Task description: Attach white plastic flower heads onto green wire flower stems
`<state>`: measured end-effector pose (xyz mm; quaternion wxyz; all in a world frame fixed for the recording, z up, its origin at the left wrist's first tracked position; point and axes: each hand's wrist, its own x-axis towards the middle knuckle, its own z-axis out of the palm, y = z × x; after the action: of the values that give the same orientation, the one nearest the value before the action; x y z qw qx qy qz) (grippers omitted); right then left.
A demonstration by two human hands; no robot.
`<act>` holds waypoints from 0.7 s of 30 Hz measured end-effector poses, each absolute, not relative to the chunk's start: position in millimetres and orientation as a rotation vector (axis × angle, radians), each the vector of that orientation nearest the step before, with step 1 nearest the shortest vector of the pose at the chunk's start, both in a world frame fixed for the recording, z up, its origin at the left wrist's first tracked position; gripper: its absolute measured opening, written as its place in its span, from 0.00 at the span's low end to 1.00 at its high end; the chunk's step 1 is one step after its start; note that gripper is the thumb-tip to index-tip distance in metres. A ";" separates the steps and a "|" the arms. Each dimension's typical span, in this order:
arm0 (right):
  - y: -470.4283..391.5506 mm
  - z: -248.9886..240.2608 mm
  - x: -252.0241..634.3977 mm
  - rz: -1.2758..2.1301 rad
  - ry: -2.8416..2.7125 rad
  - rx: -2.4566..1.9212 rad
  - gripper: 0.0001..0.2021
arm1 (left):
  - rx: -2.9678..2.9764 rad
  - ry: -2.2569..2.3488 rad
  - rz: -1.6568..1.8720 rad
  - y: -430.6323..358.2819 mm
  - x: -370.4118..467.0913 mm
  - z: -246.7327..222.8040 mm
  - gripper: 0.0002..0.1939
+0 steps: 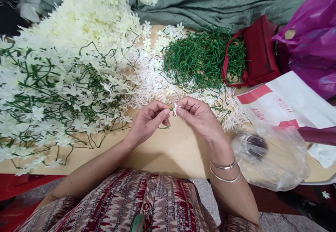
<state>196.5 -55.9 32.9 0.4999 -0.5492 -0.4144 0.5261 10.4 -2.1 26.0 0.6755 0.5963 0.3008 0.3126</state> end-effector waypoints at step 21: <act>-48.1 24.4 194.5 1.393 -1.044 -1.335 0.18 | 1.340 0.752 0.726 -11.7 10.5 -5.9 0.22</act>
<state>194.5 -48.1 24.4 0.4564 -0.5416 -0.4233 0.5649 10.5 -11.7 -5.9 0.6602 0.5921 0.3324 0.3209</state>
